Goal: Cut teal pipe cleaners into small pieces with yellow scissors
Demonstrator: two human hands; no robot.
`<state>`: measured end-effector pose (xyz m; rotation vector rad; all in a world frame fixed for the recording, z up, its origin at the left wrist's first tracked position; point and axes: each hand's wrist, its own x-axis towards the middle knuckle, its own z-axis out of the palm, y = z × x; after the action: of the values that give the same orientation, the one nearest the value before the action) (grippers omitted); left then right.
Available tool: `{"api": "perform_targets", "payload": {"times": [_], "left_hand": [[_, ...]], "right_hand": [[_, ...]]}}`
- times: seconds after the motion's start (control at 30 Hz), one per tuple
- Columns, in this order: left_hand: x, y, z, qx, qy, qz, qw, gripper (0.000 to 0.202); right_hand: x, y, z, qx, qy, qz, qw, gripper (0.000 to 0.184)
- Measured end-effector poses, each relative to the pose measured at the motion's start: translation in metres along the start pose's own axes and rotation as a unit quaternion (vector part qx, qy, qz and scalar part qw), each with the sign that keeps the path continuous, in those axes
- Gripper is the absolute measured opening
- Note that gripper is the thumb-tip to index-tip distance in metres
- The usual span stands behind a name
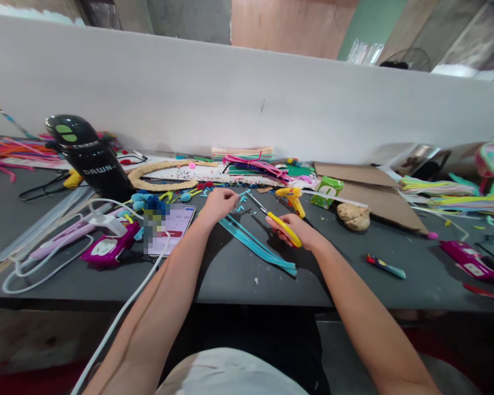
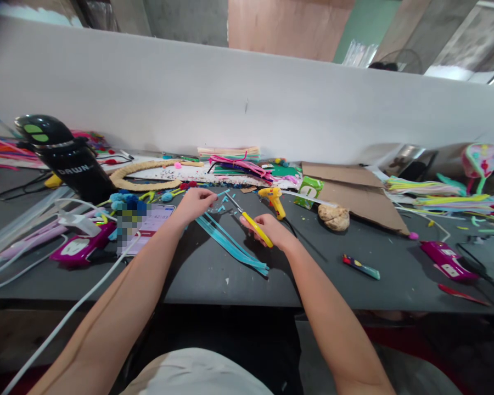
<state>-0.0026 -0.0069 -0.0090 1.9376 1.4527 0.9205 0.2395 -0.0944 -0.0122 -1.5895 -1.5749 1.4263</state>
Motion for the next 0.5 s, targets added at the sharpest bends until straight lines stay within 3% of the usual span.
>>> {"api": "perform_targets", "payload": {"times": [0.5], "left_hand": [[-0.0017, 0.0007, 0.0022, -0.001, -0.022, 0.020, 1.000, 0.027]], "right_hand": [[-0.0006, -0.0023, 0.0011, 0.008, 0.003, -0.001, 1.000, 0.061]]}}
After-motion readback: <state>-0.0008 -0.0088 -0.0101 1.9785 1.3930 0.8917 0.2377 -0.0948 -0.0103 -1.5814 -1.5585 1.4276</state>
